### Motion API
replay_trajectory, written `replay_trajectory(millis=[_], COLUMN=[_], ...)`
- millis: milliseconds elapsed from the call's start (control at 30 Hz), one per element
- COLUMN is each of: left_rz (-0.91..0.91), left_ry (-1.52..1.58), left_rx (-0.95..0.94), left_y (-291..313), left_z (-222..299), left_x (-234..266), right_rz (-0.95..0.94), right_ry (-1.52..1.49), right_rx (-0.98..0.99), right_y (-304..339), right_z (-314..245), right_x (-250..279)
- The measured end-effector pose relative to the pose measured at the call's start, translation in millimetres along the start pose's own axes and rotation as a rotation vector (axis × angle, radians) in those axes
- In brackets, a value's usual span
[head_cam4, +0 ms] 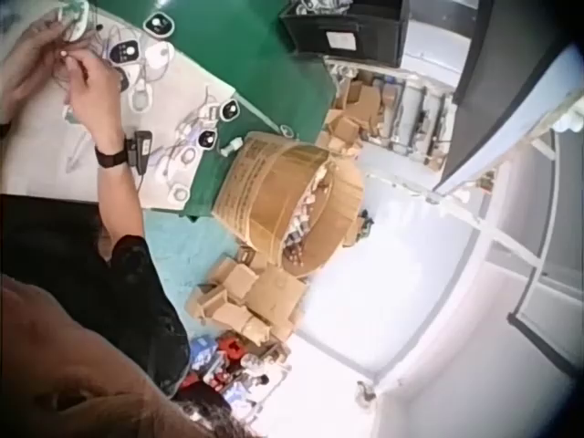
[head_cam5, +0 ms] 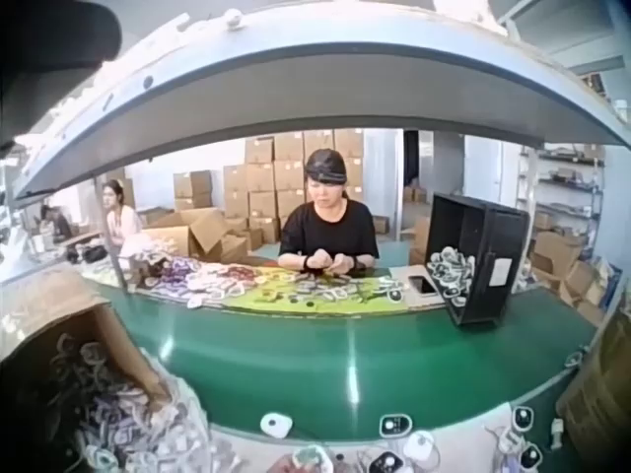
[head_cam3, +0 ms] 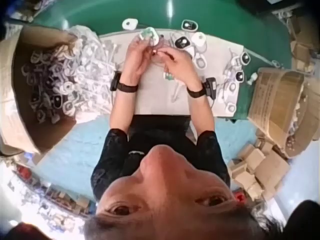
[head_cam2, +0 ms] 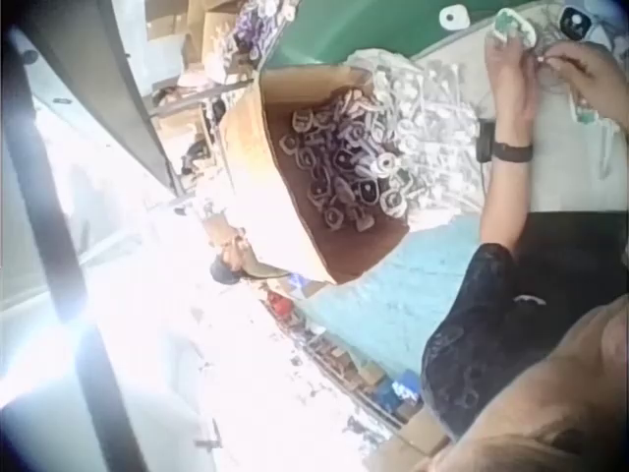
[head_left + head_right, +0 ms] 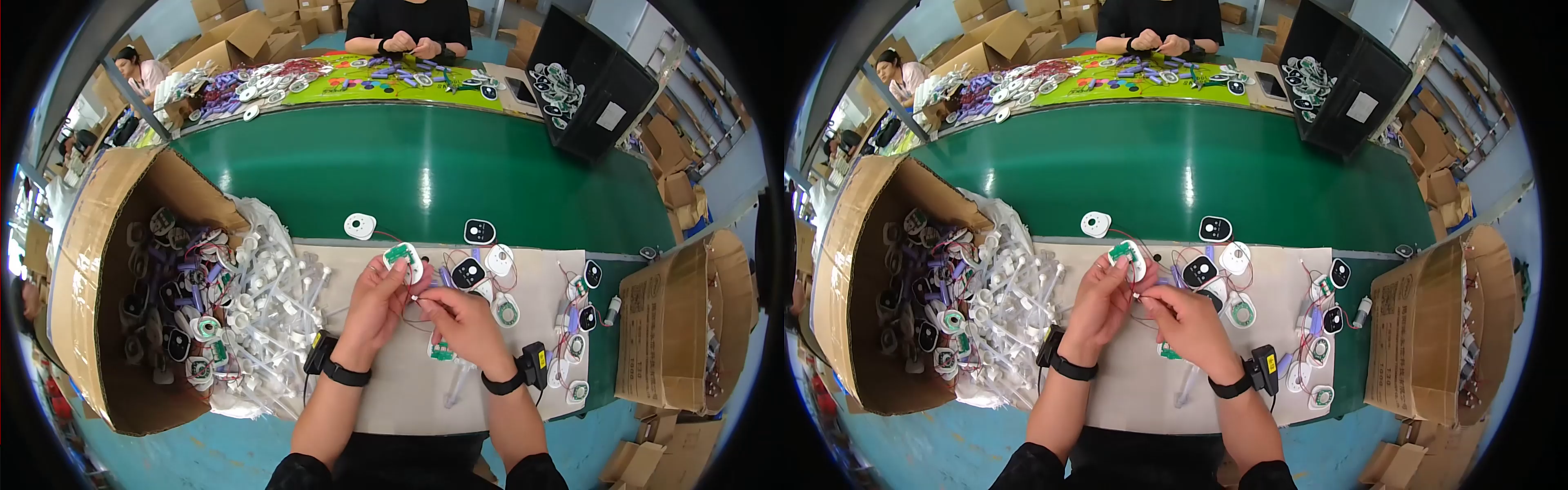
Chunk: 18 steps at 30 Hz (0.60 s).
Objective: Assembling electronic modules with wires and plastic housings on a production line.
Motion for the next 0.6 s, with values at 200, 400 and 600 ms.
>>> replay_trajectory(millis=[200, 400, 600], left_rz=[0.019, 0.057, -0.052], left_ry=[-0.3, -0.383, -0.517], left_rx=[-0.217, -0.236, -0.353], left_y=[3, 7, 8], left_z=[5, 3, -5], left_x=[-2, -20, -12], right_rz=[0.168, 0.183, 0.177], right_ry=[-0.132, -0.401, -0.324], right_rx=[0.142, 0.007, -0.022], right_y=[-1, 1, 2], right_z=[1, -3, -3], right_x=[20, 32, 30])
Point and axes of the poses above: each hand's wrist, its own y-axis away from the middle knuckle, its own x-axis out of the back of the hand, z = x × y, the point moved 1 cm from there along -y, towards the middle knuckle, and after that the axes turned 13 degrees about -x, right-handed, at the moved point
